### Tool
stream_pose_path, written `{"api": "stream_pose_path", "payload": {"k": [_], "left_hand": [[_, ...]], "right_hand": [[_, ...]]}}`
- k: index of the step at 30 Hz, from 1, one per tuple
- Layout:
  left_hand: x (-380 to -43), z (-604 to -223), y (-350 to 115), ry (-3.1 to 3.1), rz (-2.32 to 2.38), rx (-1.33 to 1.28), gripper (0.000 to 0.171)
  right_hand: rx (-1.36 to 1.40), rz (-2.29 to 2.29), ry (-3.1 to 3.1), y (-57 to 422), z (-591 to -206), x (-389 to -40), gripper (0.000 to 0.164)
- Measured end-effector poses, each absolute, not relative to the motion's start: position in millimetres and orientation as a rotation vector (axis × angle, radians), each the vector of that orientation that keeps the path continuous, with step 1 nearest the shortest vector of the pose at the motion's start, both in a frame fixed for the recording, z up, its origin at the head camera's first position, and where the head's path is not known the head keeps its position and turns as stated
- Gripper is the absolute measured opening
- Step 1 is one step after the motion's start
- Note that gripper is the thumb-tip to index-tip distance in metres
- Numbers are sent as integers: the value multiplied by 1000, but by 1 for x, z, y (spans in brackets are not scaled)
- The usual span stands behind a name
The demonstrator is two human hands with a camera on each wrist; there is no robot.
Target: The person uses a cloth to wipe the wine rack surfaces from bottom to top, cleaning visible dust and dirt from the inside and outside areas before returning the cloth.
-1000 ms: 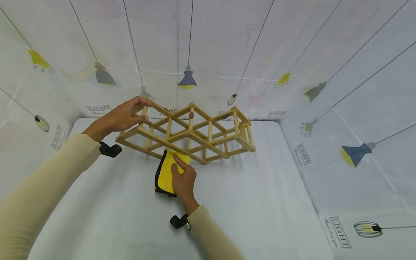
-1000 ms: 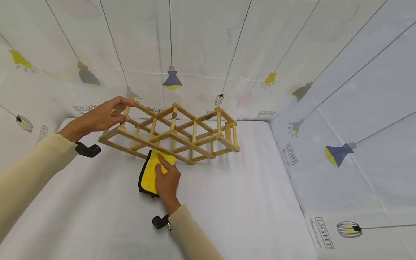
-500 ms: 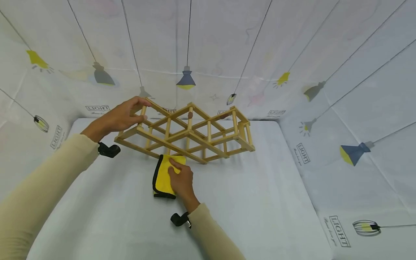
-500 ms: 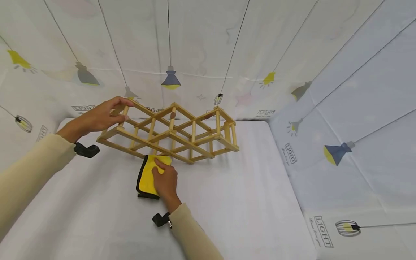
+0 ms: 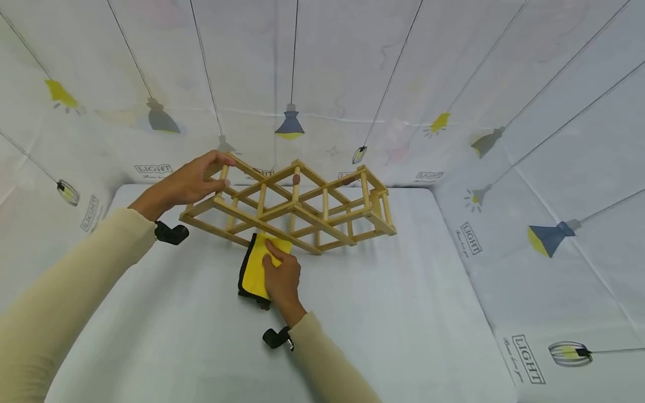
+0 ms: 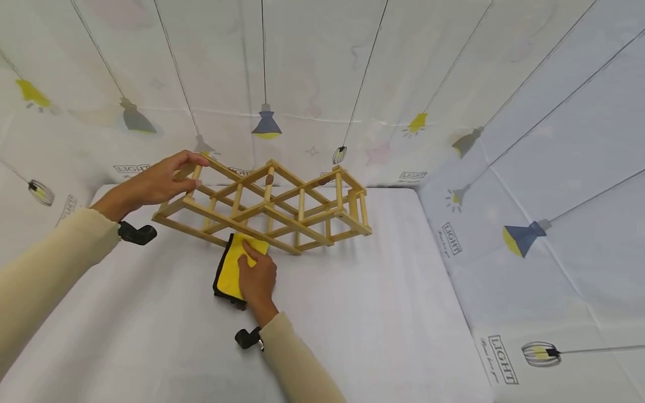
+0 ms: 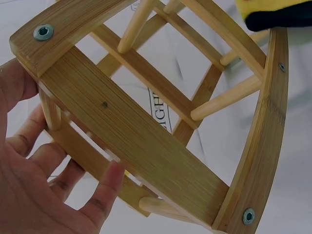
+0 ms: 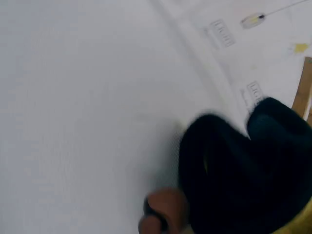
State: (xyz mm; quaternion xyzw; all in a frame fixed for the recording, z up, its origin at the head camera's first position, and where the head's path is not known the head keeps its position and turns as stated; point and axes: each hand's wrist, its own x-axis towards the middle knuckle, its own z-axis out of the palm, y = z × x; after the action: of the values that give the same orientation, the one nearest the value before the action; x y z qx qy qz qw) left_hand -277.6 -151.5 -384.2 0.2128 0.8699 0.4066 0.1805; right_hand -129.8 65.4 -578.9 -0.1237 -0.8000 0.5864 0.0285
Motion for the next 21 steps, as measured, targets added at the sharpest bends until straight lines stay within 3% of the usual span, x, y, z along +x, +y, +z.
{"api": "stream_pose_path", "payload": {"k": [6,16,21], "left_hand": [[-277,-383,-154,2452,1153,606,53],[-279,-382,-152,2465,1152,612,53],[-278,-383,-152,2445,1158,588,54]], "right_hand": [[-395,1827,-2621,73,-572,-137,34],[108,1708,-2113,74,-544,-123,35],[23,1666,-2070,88,-549,-128,32]]}}
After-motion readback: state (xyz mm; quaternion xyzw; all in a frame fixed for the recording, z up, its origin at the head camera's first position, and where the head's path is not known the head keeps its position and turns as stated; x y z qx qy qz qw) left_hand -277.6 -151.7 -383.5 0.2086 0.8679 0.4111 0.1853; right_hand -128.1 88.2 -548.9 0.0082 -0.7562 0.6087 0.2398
